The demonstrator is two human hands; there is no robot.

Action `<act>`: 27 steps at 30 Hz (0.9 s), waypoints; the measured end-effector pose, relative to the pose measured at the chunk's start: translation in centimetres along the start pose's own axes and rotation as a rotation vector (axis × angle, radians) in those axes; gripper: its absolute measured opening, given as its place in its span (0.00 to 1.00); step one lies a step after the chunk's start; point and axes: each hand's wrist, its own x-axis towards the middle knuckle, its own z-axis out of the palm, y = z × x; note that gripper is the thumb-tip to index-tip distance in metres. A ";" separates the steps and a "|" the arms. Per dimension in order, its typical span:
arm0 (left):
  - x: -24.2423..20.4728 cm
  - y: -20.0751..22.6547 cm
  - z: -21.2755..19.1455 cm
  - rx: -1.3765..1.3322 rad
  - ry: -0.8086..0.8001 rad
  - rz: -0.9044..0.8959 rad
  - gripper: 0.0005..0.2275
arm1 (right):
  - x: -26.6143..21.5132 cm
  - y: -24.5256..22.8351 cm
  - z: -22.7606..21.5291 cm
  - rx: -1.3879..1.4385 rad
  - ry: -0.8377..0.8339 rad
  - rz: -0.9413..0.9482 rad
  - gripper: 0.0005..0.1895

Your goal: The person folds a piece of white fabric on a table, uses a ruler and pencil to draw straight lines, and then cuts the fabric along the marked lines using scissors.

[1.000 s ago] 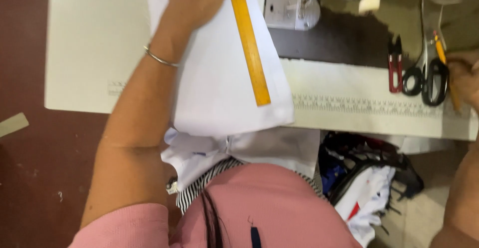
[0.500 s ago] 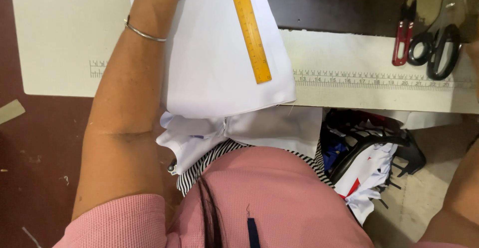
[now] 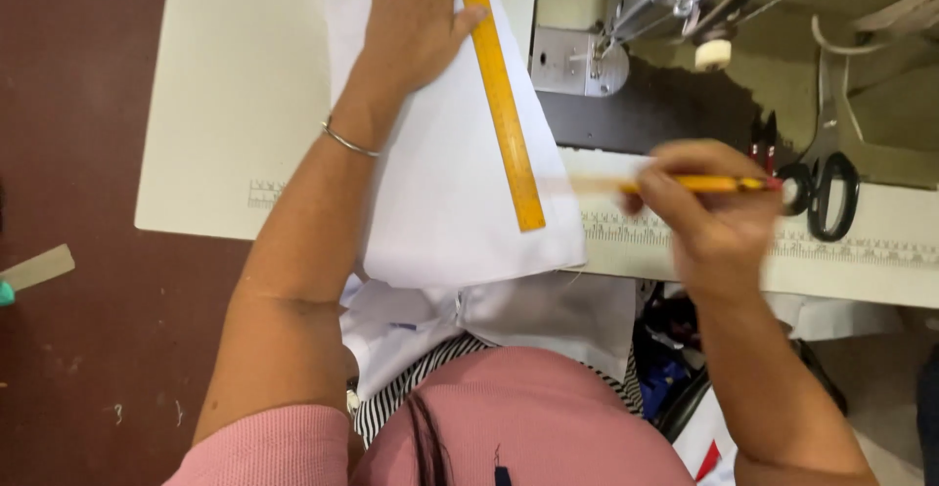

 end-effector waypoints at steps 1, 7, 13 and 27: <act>0.1 0.2 -0.6 0.005 0.012 0.001 0.29 | 1.7 0.4 1.8 -0.001 -0.002 -0.013 0.04; 0.3 0.0 0.1 -0.009 -0.105 -0.095 0.30 | 9.6 5.0 9.3 0.067 0.064 -0.139 0.06; 0.1 0.2 -0.5 -0.039 -0.104 -0.085 0.30 | 14.3 8.2 10.9 -0.302 0.148 -0.284 0.13; 0.0 0.2 -0.6 -0.059 -0.058 -0.048 0.30 | 17.8 10.6 10.7 -0.406 0.122 -0.280 0.11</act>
